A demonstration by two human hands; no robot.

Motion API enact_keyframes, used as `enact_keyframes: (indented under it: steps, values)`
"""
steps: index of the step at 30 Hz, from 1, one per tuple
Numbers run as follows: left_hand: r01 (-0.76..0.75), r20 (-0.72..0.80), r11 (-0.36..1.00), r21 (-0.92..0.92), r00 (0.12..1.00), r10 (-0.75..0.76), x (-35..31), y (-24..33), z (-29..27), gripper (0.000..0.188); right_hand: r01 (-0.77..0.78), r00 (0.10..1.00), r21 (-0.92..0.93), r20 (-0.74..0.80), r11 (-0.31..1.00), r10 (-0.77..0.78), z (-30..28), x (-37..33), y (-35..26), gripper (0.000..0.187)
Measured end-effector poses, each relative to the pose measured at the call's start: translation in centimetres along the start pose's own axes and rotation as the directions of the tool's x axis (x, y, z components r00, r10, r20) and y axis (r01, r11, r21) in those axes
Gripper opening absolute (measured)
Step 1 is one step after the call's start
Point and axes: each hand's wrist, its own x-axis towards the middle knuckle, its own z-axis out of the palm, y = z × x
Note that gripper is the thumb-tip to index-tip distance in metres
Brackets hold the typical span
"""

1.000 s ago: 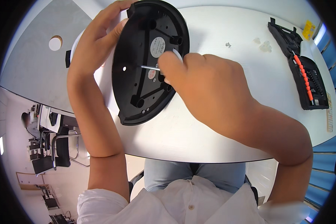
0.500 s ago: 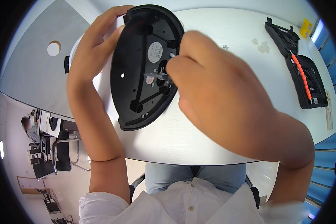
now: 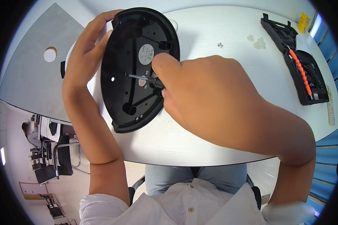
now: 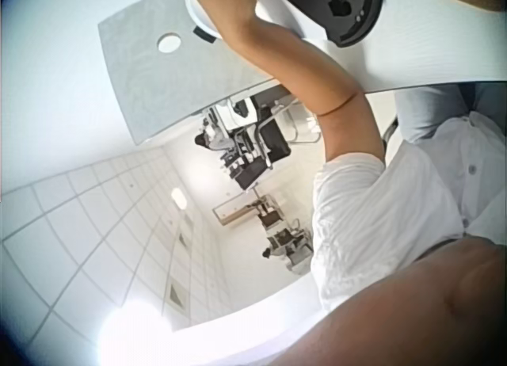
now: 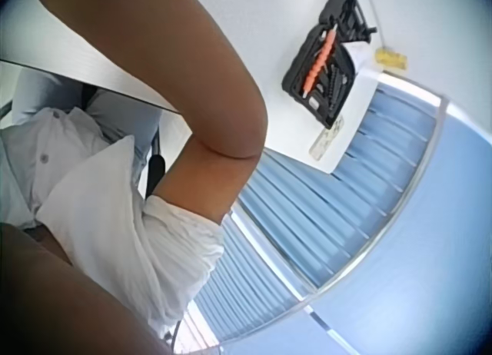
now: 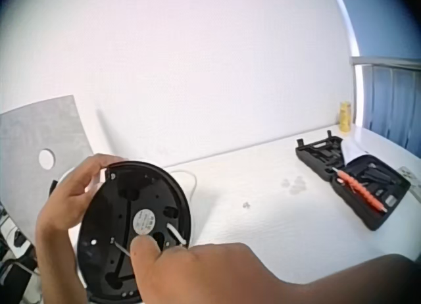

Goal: The person uses a screwdriver to remove multiple screws from the base of a white cylindrical device. They place the removed screws on the table and continue unscrewing until the base is detached from the main body.

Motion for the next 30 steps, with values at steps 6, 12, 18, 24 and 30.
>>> enact_keyframes:
  steps: [6, 12, 18, 24, 30]
  values:
    - [-0.048, 0.000, 0.999, 0.024, 0.999, 0.048, 0.05, -0.16, 0.00, 0.039, -0.032, 0.998, -0.002, 0.045, 0.999, 0.032, 0.18, 0.13, -0.18, 0.018]
    - [-0.043, -0.015, 0.998, 0.038, 0.999, 0.044, 0.05, -0.01, 0.09, 0.038, -0.015, 1.000, -0.025, 0.018, 1.000, 0.015, 0.29, 0.16, -0.05, 0.017]
    - [-0.029, -0.015, 0.999, 0.038, 0.999, 0.029, -0.04, -0.10, -0.02, 0.037, -0.022, 1.000, -0.034, -0.004, 0.999, 0.022, 0.10, 0.17, -0.07, 0.017]
    - [-0.023, -0.014, 1.000, 0.018, 1.000, 0.023, 0.01, -0.26, 0.00, 0.038, 0.007, 1.000, -0.019, -0.020, 1.000, -0.007, 0.22, 0.00, -0.05, 0.017]
    - [-0.040, 0.008, 0.999, 0.026, 0.999, 0.040, 0.03, -0.23, -0.11, 0.040, -0.008, 1.000, -0.027, -0.011, 1.000, 0.008, 0.60, 0.16, -0.07, 0.019]
